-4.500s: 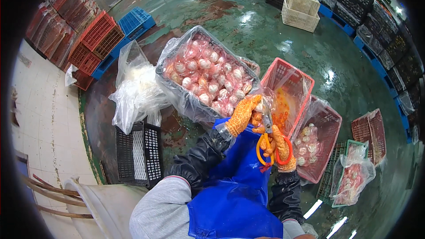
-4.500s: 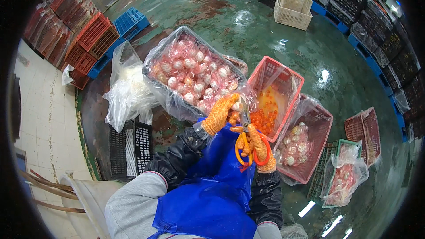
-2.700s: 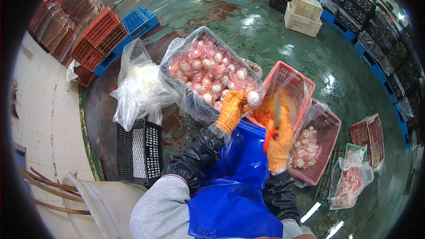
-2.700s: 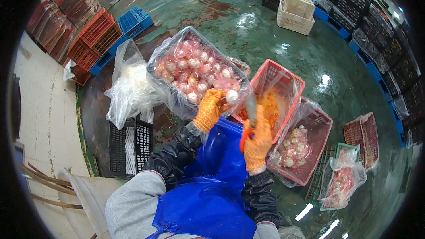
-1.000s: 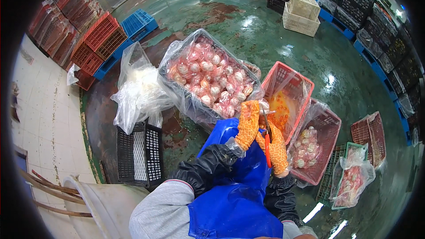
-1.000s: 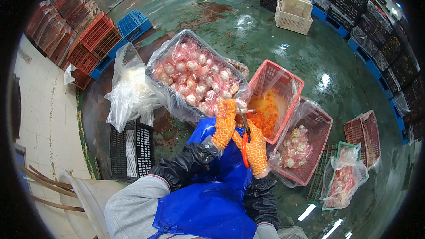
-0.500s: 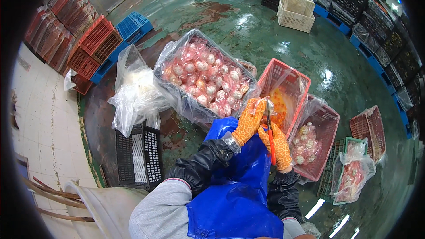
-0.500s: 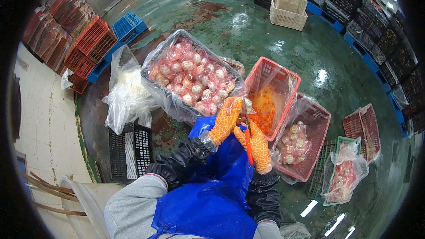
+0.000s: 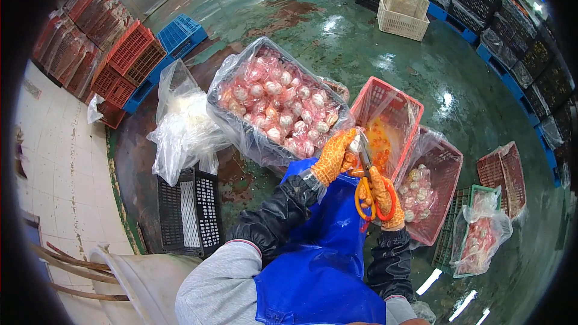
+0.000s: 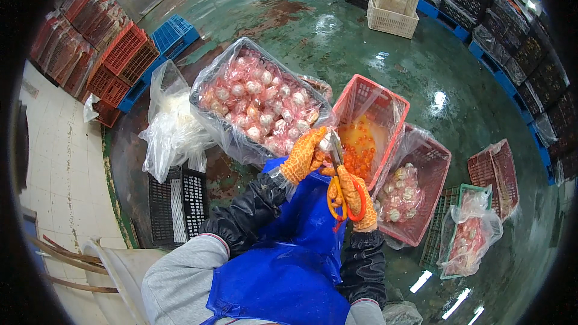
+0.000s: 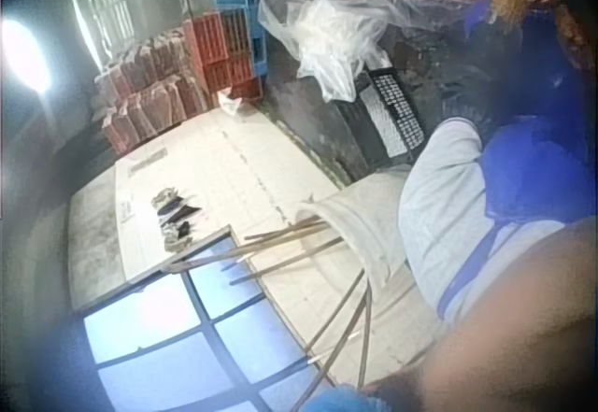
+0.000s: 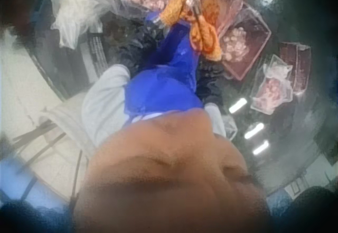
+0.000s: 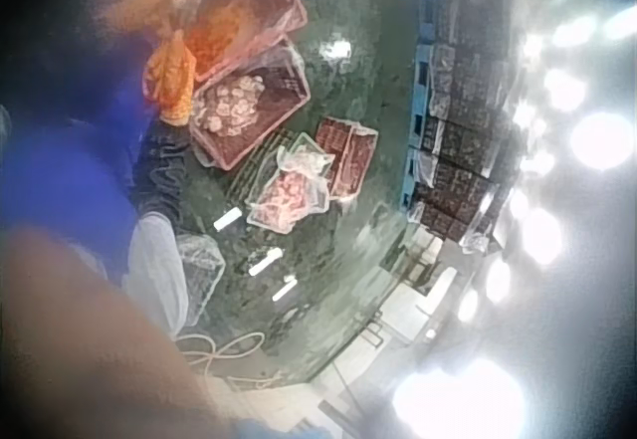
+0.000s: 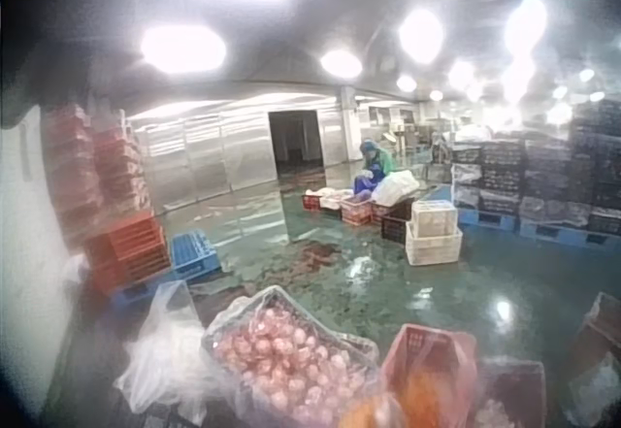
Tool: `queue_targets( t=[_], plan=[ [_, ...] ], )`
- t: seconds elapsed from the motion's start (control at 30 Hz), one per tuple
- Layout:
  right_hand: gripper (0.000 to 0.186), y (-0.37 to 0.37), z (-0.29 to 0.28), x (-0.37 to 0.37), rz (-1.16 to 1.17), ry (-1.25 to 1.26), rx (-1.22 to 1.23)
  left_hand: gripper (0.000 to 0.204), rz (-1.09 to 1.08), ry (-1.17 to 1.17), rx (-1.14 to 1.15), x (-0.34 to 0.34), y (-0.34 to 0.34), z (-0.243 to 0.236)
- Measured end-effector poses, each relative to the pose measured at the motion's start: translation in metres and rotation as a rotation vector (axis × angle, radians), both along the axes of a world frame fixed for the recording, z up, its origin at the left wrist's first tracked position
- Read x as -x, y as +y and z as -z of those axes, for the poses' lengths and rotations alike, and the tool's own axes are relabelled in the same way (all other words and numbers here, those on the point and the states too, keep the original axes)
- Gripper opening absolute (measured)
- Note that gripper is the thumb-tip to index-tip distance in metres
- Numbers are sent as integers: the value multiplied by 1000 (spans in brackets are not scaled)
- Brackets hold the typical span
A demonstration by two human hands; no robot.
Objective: The person trims the ends of garlic bulbs using orange-handled scissors. They pick each bulb from a large plastic bag, cut the root and stem ends, and place the trimmed bulbs into a red basket. The process is repeated continuously throughout the clip.
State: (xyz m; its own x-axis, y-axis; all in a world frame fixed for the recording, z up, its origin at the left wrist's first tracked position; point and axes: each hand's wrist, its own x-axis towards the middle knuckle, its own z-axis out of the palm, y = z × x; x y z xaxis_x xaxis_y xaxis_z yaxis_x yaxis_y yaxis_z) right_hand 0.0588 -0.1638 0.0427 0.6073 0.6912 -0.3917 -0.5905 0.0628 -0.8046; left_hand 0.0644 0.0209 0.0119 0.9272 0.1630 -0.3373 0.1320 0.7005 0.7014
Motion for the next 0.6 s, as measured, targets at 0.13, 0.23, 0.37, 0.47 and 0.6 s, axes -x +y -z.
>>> queue_targets(
  t=[0.13, 0.23, 0.37, 0.47, 0.6],
  plan=[
    [58, 8, 19, -6, 15, 99, -73, 26, -113, 49, 118, -6, -5, -4],
    [59, 14, 29, -14, -4, 234, -247, 22, -125, 76, 187, -4, -9, -8],
    [58, 26, 32, -19, 13, 244, -206, 29, -203, 30, -307, -24, 6, 51],
    [53, 32, 35, -23, 14, 143, -83, 40, -273, 84, -755, -34, 6, 72],
    [50, 33, 34, -23, 37, 93, 12, 52, -115, 201, -862, -29, 6, 60]
  ],
)
